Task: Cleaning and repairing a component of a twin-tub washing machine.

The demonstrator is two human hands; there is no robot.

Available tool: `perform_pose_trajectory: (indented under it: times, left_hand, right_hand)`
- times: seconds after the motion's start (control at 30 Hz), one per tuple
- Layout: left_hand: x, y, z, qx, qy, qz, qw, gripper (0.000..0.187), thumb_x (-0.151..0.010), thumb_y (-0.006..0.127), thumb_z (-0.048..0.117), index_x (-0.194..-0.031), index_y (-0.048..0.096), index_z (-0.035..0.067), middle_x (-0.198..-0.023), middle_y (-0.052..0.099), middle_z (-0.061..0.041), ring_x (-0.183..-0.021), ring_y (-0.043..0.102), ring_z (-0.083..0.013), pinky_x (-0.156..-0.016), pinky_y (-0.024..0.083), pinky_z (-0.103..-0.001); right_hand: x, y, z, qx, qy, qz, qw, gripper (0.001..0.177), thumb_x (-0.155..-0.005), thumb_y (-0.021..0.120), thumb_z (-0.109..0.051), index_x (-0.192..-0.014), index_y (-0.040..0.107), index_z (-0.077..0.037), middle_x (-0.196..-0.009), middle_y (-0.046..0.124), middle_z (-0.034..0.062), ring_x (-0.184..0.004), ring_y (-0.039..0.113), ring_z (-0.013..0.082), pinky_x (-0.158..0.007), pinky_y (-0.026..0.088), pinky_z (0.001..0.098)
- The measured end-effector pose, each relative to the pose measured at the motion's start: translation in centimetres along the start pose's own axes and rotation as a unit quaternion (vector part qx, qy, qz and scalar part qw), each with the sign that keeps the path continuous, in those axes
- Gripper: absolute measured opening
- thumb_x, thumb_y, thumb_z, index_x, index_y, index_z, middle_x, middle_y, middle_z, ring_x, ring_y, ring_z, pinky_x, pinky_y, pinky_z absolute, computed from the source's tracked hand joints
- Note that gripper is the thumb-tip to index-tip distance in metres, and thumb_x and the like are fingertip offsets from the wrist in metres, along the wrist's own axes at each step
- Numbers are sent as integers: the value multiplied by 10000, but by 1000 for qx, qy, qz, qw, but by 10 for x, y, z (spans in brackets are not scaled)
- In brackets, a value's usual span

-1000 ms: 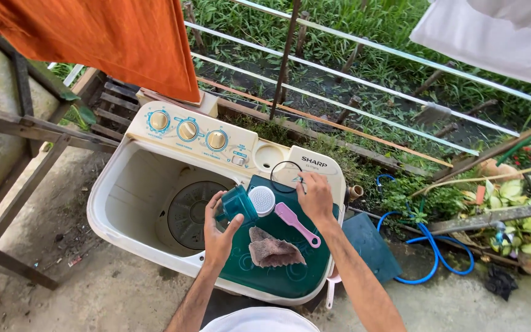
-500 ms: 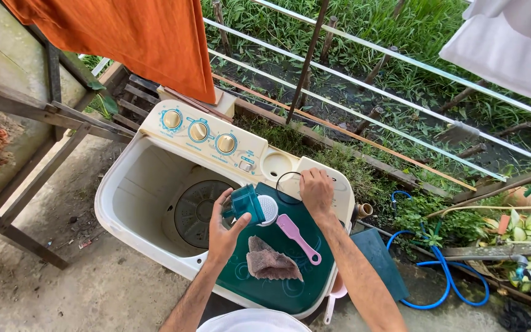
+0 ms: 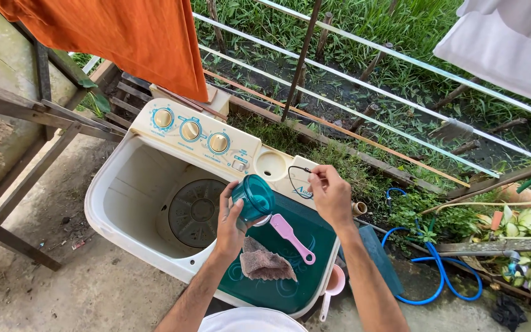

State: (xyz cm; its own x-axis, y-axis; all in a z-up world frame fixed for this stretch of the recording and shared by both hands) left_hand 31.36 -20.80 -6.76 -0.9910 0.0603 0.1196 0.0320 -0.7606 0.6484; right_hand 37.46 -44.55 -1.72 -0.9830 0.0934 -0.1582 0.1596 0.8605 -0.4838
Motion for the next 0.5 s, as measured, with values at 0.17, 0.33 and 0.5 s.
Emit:
perform_pose_trajectory:
  times: [0.17,0.33,0.5]
  left_hand:
    - [-3,22,0,39,-27,-31,998,682,-954,597,336,-1526,255,188,-1420,481,-159,-1223,623,-313,-966,596,-544]
    - [-5,35,-4,-1,-35,-63,997,779,-921,651,402,-1547,235,200,-1422,481,-148,-1250,618,-298,-988,596,-554]
    - [-3,37,-8,-30,-33,-95,994,903,-857,745,402,-1553,224,159,-1424,473,-159,-1276,601,-283,-1000,604,-537]
  right_hand:
    - [22,-39,-56,-119,5,-46,992,143,-1002,631,-90,-1087,658,22,-907,736,88,-701,699,105,-582,579,255]
    - [34,-47,-79,-167,-20,-85,982,159,-1014,638,-106,-1087,660,33,-905,722,77,-707,689,109,-572,571,259]
    - [33,-42,-80,-139,-35,-74,987,164,-1013,638,-129,-1072,664,22,-907,721,68,-704,692,100,-562,574,252]
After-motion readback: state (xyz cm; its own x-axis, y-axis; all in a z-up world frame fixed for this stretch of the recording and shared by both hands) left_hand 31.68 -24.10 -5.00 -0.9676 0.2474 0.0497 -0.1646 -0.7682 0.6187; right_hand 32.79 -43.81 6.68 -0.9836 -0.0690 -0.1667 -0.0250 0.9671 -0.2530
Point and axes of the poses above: each hand's wrist, its own x-axis away from the middle knuckle, its own y-axis out of the palm, z = x × y, the point moved 2 cm from there along -x, towards the middle knuckle
